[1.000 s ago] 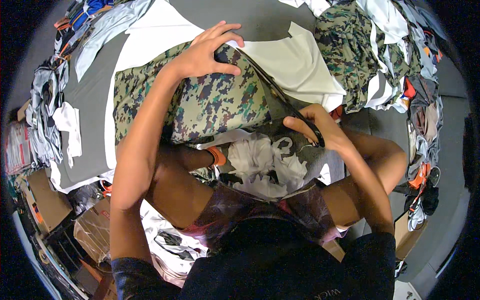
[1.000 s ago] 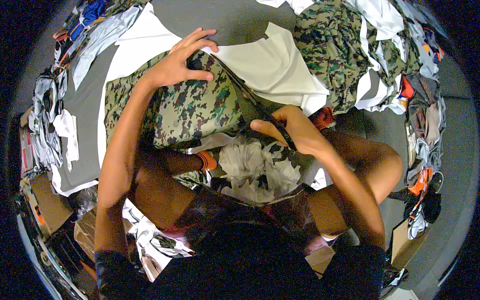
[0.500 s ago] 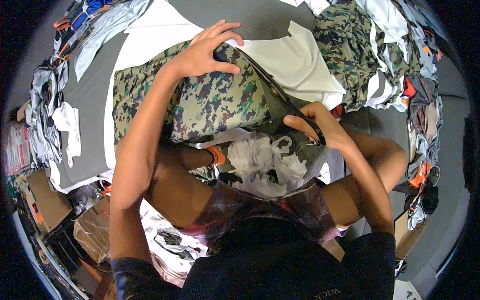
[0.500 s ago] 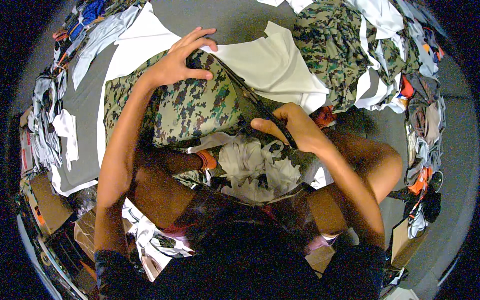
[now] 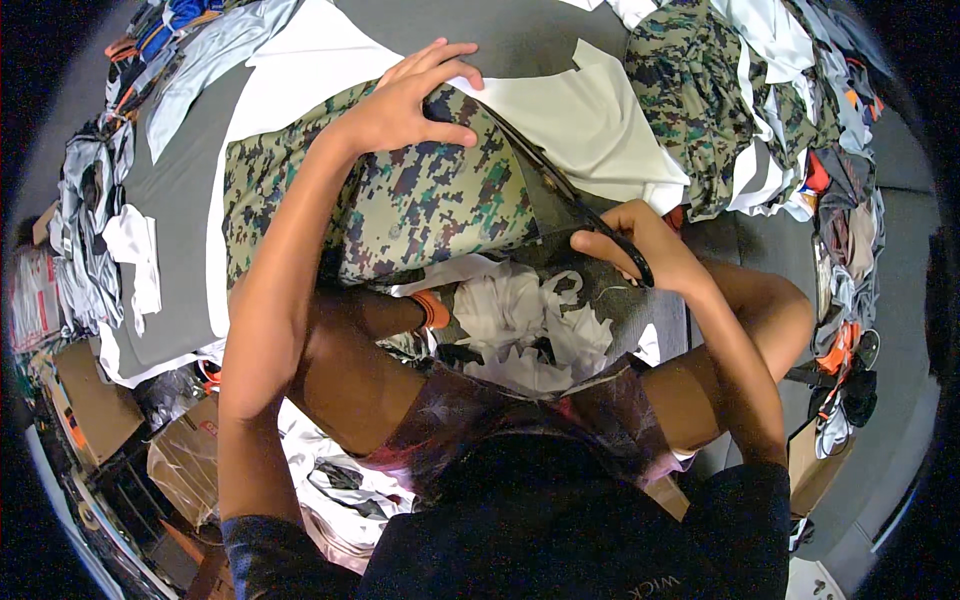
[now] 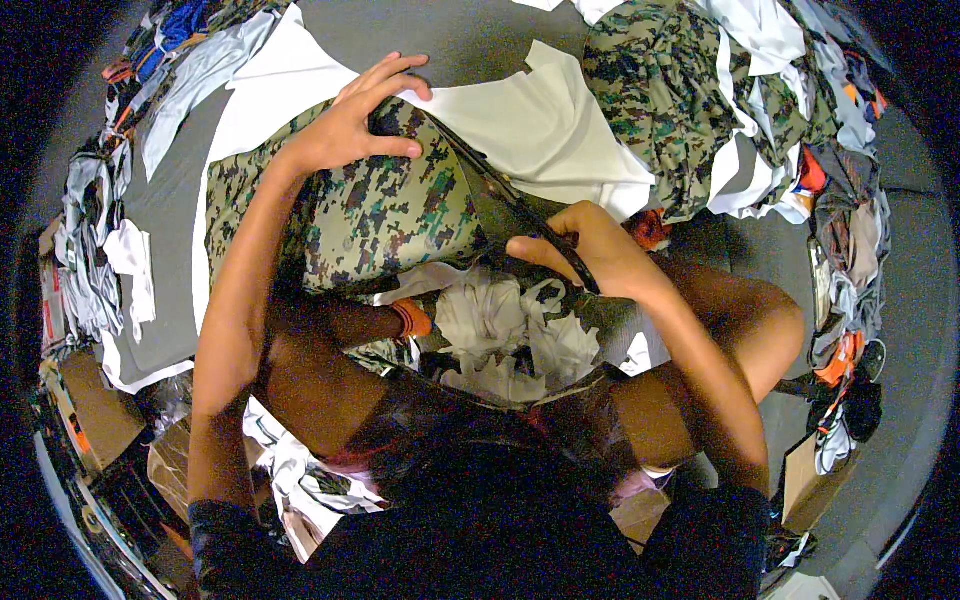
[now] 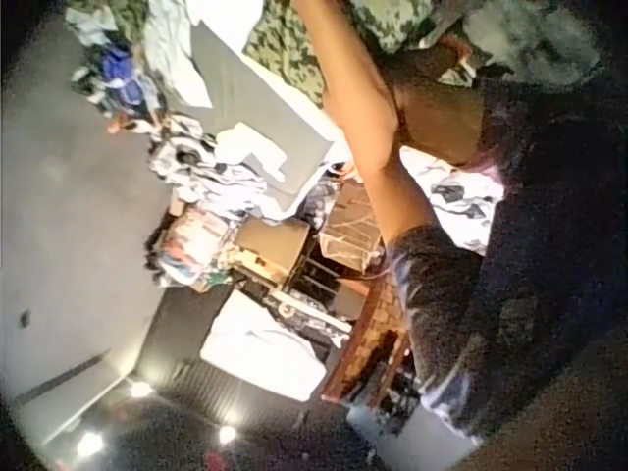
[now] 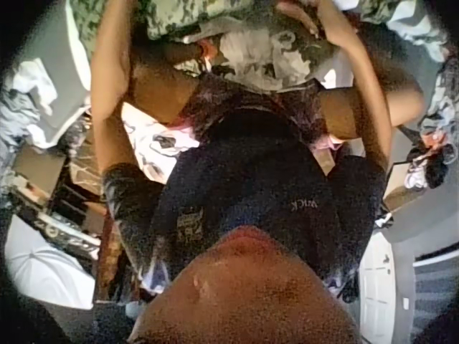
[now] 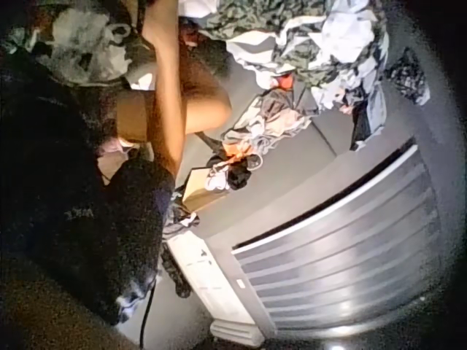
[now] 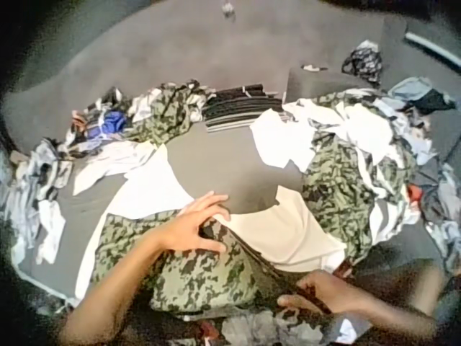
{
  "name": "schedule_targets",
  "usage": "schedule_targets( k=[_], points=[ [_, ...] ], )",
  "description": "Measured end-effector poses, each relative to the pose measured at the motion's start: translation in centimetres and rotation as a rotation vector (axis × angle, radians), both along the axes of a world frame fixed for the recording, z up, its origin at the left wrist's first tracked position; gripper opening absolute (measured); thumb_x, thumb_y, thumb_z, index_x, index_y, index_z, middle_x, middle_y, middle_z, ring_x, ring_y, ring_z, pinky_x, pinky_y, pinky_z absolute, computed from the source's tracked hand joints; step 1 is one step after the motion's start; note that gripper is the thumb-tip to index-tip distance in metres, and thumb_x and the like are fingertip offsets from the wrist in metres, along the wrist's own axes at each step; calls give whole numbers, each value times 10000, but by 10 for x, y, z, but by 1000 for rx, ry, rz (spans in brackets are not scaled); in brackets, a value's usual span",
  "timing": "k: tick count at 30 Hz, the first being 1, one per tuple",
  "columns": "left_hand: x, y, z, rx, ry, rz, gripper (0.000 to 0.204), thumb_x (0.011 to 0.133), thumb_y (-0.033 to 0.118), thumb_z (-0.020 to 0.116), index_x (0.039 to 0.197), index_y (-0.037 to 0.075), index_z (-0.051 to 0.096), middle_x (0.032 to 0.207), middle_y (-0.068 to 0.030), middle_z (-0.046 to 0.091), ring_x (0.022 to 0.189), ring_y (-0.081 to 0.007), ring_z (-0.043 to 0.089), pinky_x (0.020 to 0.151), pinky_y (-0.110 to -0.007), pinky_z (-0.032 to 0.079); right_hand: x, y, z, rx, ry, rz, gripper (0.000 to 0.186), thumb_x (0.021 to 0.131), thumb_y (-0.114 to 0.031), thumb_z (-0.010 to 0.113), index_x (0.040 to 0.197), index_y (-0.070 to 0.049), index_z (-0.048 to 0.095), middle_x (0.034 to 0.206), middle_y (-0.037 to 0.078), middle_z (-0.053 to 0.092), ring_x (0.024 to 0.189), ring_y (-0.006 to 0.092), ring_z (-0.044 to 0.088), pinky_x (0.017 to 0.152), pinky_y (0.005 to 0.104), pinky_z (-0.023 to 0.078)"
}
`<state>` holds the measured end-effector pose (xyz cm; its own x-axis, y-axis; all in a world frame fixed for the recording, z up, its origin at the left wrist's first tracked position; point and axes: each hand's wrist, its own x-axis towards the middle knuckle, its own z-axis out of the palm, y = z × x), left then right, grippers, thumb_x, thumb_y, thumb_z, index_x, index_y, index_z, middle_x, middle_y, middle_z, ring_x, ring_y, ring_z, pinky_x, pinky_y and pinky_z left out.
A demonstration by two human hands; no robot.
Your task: Cutting shapes out of camouflage patterned fabric using a pair of scissors.
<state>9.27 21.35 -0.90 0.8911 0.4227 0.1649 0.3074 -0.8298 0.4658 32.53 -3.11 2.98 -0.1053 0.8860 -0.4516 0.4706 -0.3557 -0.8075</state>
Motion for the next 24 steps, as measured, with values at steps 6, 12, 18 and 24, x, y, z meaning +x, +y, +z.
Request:
schedule_targets(
  k=[6,12,18,24],
  points=[
    [-11,8,8,-266,-41,49,439,766,475,717,1125,258,587,1478,48,360,1422,-276,241,1148,-463,231,10,8,0,-42,112,67,490,924,-316,607,503,-85,510,451,-4,473,399,64,368,409,196,282],
    [-17,13,7,-34,37,104,382,796,347,729,1119,203,584,1492,1,345,1425,-303,221,1157,-436,215,9,28,7,-126,141,127,472,925,-328,598,534,-75,519,455,13,495,388,77,400,408,203,312],
    [-17,18,-1,-5,17,108,400,768,463,724,1097,274,596,1474,37,367,1415,-311,244,1145,-474,237,16,41,16,-225,87,120,449,914,-328,617,562,-70,513,468,10,480,396,77,417,406,209,324],
    [-20,23,-2,-15,3,80,418,753,519,721,1091,305,600,1466,52,376,1412,-308,256,1141,-484,241,10,46,28,-262,-45,98,430,900,-317,643,579,-67,501,490,-5,445,418,74,436,406,212,332]
  ],
)
